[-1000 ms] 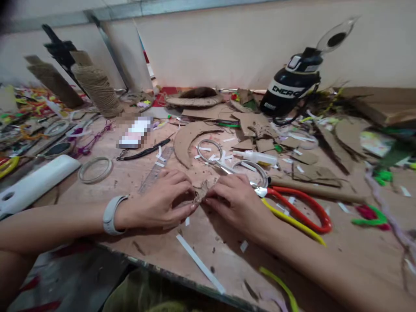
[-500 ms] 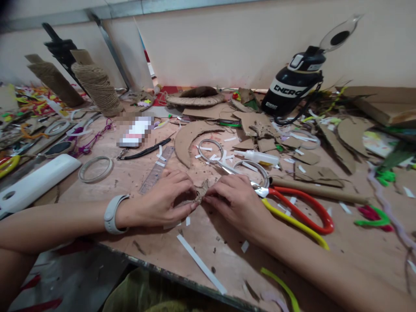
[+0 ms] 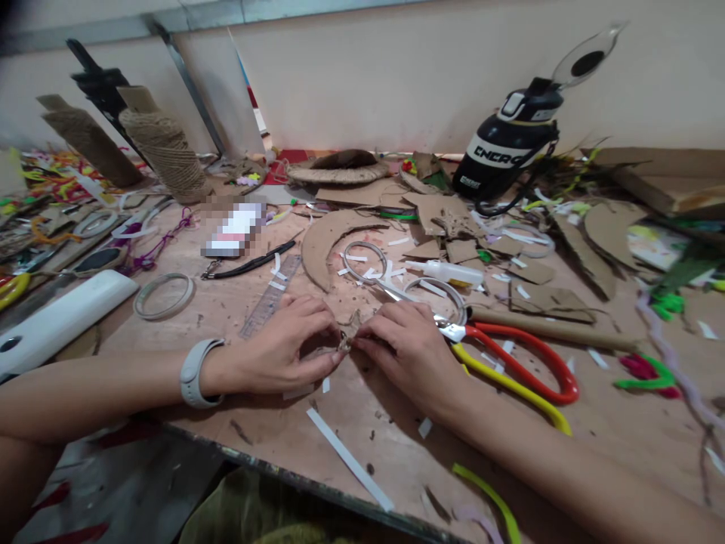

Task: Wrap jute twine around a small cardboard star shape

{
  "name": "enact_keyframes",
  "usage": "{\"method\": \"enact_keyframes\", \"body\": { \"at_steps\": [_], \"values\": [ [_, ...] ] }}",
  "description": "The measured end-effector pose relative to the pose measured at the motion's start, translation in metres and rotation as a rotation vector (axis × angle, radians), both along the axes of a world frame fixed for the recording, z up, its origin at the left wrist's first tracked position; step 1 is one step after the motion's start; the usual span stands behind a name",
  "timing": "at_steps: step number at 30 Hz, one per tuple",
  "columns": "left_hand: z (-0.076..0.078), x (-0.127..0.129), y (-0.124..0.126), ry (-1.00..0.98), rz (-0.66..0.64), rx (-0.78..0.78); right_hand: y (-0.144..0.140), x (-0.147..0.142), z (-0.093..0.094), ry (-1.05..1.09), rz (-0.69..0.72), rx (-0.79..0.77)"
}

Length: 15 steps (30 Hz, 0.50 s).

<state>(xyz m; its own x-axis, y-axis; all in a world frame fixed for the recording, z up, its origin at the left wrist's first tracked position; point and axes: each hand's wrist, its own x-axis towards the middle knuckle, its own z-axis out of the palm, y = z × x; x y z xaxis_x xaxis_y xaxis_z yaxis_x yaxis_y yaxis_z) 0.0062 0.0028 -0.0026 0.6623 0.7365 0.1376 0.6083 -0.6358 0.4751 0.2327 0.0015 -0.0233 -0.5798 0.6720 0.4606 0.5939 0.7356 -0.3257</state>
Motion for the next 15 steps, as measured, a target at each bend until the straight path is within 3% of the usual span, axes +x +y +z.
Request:
{"method": "enact_keyframes", "body": {
  "at_steps": [15],
  "values": [
    [-0.0014,0.004,0.0032,-0.002,0.036,-0.009,-0.0007,-0.0006,0.0015,0.02,-0.028,-0.066]
  ]
}}
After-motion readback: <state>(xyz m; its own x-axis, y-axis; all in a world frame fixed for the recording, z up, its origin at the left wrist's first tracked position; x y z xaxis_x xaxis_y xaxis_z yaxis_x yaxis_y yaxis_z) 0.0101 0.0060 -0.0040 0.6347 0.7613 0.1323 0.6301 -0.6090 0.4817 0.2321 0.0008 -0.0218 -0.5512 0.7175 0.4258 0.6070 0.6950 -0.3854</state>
